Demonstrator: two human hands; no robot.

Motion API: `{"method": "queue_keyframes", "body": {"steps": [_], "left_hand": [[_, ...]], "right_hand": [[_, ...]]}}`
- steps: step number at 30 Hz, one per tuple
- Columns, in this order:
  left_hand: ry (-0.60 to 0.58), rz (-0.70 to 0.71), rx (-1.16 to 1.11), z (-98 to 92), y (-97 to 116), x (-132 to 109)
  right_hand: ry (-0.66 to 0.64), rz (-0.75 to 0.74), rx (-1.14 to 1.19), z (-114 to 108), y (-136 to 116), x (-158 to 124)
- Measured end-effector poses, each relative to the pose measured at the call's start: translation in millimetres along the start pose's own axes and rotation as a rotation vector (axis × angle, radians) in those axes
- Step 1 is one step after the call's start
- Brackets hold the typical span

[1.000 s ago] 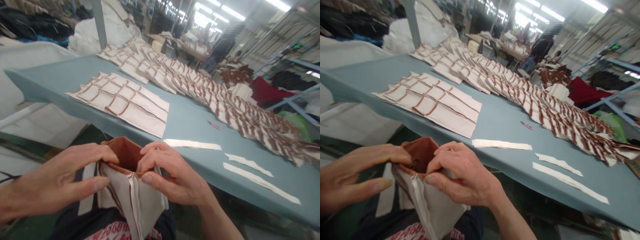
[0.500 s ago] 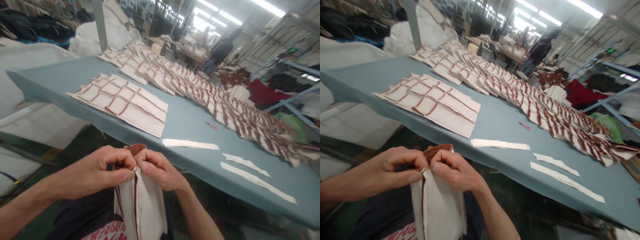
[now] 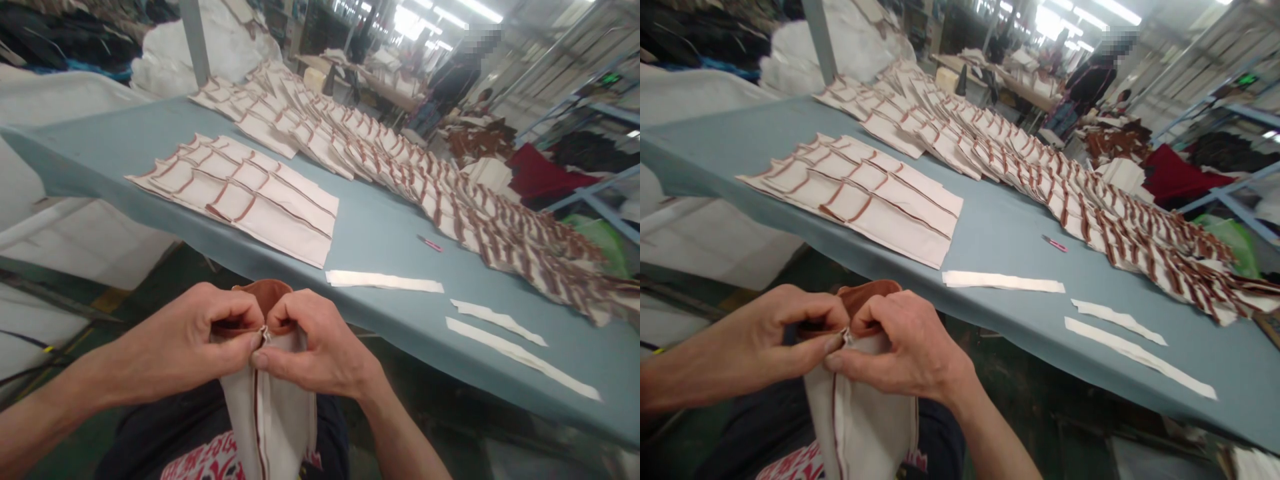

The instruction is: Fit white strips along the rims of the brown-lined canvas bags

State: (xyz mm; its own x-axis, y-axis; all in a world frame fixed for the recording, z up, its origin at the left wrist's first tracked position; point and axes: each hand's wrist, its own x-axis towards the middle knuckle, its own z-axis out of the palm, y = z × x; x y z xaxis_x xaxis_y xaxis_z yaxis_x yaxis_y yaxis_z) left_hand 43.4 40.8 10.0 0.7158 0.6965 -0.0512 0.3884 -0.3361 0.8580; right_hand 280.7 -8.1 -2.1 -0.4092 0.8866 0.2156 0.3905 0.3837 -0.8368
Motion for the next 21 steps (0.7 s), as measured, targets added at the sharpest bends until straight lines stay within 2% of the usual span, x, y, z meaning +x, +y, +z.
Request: {"method": "queue_keyframes", "body": {"steps": [5,9,11,16,18,21], "left_hand": [[-0.041,0.079,0.129,-7.5,-3,-1],[0.001,0.051,0.119,-7.6,-2,0],[0.003,0.003,0.046,-5.7,-1,0],[-0.028,-0.080,-0.328,-2.6,-1,-3],[0.010,-0.067,-0.293,-2.6,0,-4],[0.062,0.011,-0.078,-2.9,2,-6]], "right_hand": [[0.012,-0.040,-0.099,-1,-3,-2],[0.078,-0.108,-0.192,2,-3,-3],[0.106,-0.116,-0.197,5,-4,-3],[0.138,-0.111,-0.163,10,-6,-1],[0.148,-0.105,-0.163,11,-5,0],[0.154,-0.101,-0.173,12,-4,0]]}}
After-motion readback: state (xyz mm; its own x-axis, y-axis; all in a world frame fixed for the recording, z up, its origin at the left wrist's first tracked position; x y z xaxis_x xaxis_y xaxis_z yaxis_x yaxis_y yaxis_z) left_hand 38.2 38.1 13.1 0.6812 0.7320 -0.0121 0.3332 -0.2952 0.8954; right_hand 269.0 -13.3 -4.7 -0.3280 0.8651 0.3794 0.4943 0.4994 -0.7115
